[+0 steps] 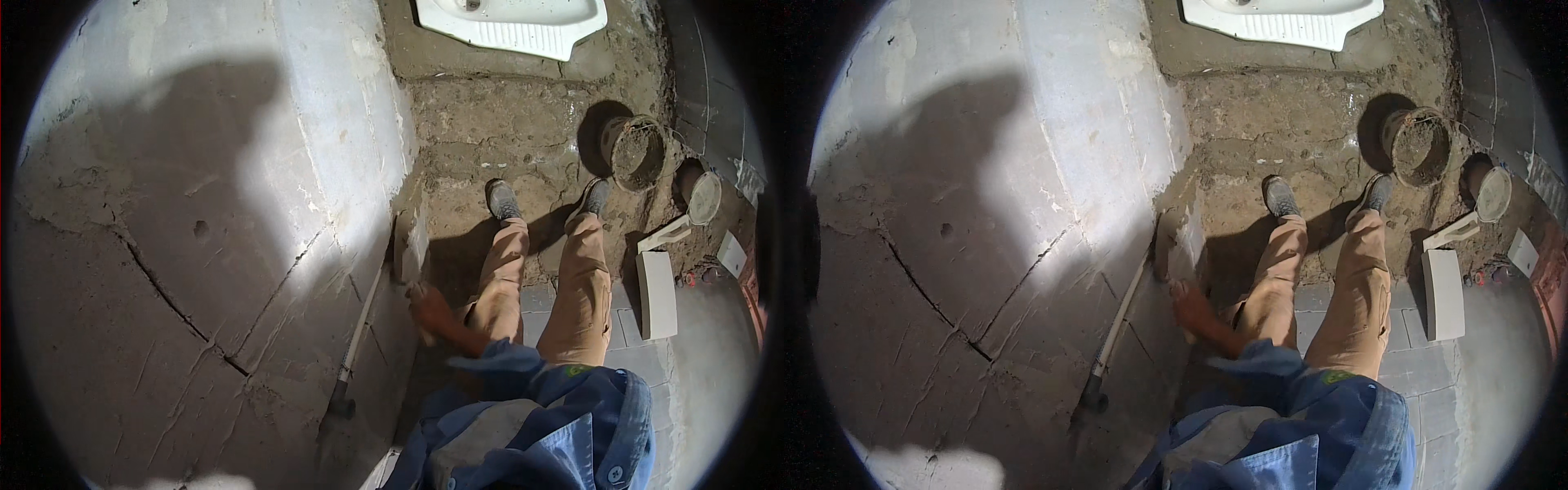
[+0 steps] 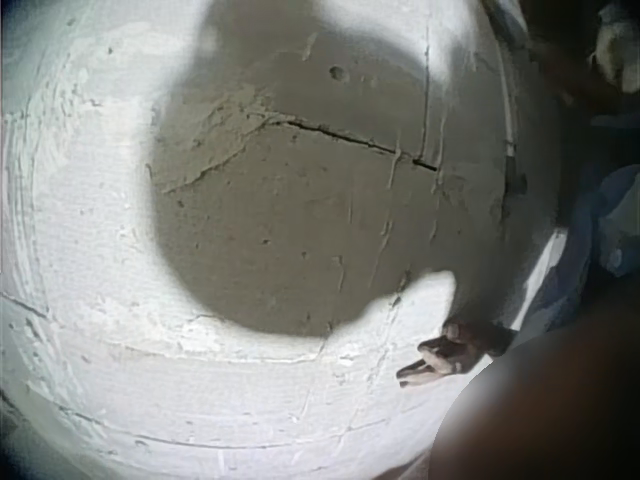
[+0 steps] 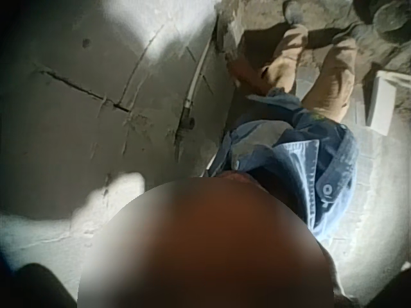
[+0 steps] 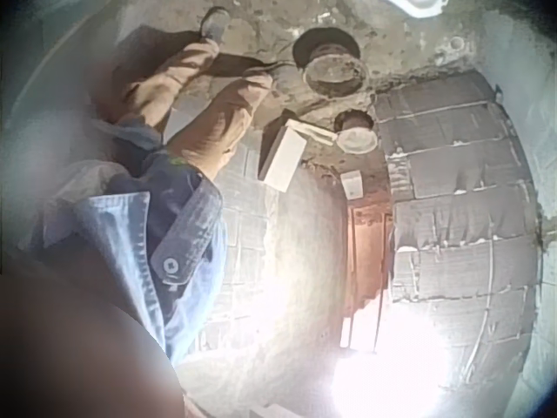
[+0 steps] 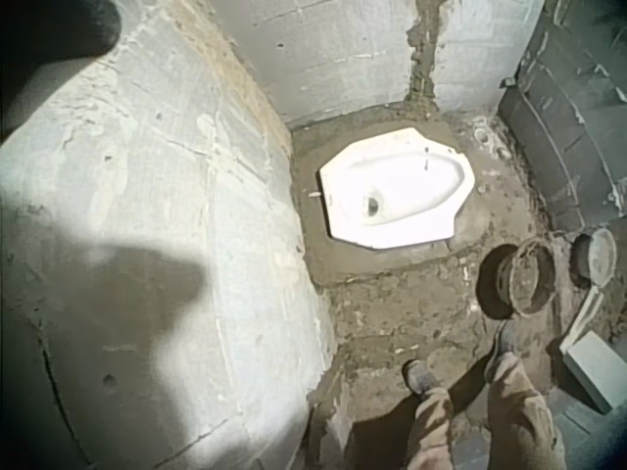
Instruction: The person applies mortar to a wall and the area around a squat toilet using a trowel.
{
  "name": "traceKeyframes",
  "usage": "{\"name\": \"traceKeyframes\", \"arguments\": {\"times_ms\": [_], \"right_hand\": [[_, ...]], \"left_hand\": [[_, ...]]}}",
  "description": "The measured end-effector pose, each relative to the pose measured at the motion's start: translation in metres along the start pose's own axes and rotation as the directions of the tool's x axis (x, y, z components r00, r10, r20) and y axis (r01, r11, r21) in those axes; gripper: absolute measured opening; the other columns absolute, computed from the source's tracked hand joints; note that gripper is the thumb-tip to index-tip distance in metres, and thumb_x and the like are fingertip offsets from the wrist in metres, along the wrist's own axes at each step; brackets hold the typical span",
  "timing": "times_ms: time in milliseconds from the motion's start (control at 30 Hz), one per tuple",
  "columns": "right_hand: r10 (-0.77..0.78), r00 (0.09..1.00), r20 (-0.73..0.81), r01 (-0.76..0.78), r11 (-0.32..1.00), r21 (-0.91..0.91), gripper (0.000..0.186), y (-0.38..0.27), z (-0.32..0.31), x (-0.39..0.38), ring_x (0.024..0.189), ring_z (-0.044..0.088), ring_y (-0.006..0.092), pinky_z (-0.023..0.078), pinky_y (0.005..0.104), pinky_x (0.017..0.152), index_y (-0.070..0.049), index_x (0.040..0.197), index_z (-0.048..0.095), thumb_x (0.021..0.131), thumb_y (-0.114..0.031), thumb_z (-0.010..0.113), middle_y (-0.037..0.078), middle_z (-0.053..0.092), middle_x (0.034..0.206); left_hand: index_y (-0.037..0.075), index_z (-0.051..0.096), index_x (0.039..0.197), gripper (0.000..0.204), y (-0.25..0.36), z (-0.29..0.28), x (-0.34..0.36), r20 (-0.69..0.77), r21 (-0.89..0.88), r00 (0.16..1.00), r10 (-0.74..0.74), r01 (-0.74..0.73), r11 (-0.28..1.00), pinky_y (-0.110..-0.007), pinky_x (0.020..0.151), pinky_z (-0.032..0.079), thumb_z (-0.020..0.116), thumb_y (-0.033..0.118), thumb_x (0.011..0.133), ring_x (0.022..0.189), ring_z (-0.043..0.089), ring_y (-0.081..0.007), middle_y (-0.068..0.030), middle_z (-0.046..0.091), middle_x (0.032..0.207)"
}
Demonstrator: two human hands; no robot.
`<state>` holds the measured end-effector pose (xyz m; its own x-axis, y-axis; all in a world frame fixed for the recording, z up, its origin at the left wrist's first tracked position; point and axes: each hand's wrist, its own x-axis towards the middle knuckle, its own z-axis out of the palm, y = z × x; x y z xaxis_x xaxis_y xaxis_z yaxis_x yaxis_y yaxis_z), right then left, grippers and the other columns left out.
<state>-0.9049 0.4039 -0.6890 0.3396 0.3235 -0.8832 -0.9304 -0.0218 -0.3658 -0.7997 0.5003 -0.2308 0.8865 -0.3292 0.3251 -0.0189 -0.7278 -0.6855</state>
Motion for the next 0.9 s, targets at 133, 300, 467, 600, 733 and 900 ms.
{"name": "traceKeyframes", "arguments": {"times_ms": [133,300,467,600,733,900], "right_hand": [[-0.336,0.94,0.056,0.338,0.941,-0.03,0.033,0.004,-0.012,-0.016,0.071,0.06,0.0264,0.05,0.0407,0.07,-0.002,0.101,0.059,0.097,-0.031,0.044,0.014,0.059,0.081],[0.346,0.937,0.054,-0.314,0.761,0.568,0.031,0.044,-0.049,0.06,0.06,0.057,0.0268,0.05,0.038,0.059,-0.003,0.094,0.056,0.097,-0.033,0.047,0.013,0.057,0.077],[-0.3,0.943,0.142,0.309,0.95,-0.048,0.04,0.061,-0.029,0.102,0.054,0.055,0.0186,0.047,0.0344,0.047,-0.005,0.094,0.056,0.1,-0.042,0.042,0.006,0.053,0.066],[0.184,0.956,0.23,-0.246,0.928,0.279,0.037,0.051,-0.011,0.06,0.054,0.057,0.0197,0.049,0.0348,0.048,-0.003,0.1,0.057,0.101,-0.038,0.043,0.008,0.056,0.068],[-0.217,0.958,0.188,0.249,0.953,-0.172,0.029,0.042,-0.011,-0.014,0.071,0.062,0.0275,0.051,0.0424,0.064,-0.003,0.103,0.057,0.098,-0.028,0.045,0.014,0.06,0.08],[-0.514,0.856,-0.064,0.456,0.806,-0.378,0.037,0.038,-0.013,-0.007,0.079,0.062,0.0249,0.051,0.0469,0.07,-0.006,0.101,0.057,0.101,-0.038,0.04,0.013,0.058,0.084]], "left_hand": [[0.0,0.057,0.121,0.049,0.002,0.005,-0.001,0.041,0.035,0.999,0.035,-0.037,0.999,-0.062,0.111,0.021,0.062,0.038,0.09,0.141,0.021,-0.0446,-0.0317,0.03,0.146],[0.0,0.057,0.121,0.049,-0.004,0.016,-0.011,0.072,0.048,0.996,0.047,-0.05,0.998,-0.062,0.111,0.021,0.062,0.038,0.09,0.14,0.022,-0.0445,-0.0315,0.03,0.146],[0.001,0.057,0.121,0.049,-0.012,0.019,-0.024,0.087,0.081,0.996,0.027,-0.034,0.996,-0.062,0.111,0.021,0.062,0.039,0.09,0.14,0.022,-0.0444,-0.0313,0.031,0.146],[0.001,0.057,0.121,0.049,-0.009,0.01,-0.035,0.107,0.109,0.994,-0.031,0.019,0.994,-0.062,0.111,0.021,0.062,0.039,0.09,0.14,0.023,-0.0443,-0.0312,0.031,0.146],[0.001,0.057,0.121,0.049,-0.005,0.0,-0.039,0.093,0.132,0.993,-0.07,0.057,0.99,-0.062,0.111,0.022,0.062,0.039,0.09,0.139,0.024,-0.0442,-0.031,0.032,0.146],[0.002,0.057,0.121,0.049,-0.007,0.006,-0.034,0.057,0.127,0.997,-0.05,0.042,0.991,-0.061,0.111,0.022,0.062,0.04,0.09,0.139,0.024,-0.0441,-0.0308,0.032,0.145]]}}
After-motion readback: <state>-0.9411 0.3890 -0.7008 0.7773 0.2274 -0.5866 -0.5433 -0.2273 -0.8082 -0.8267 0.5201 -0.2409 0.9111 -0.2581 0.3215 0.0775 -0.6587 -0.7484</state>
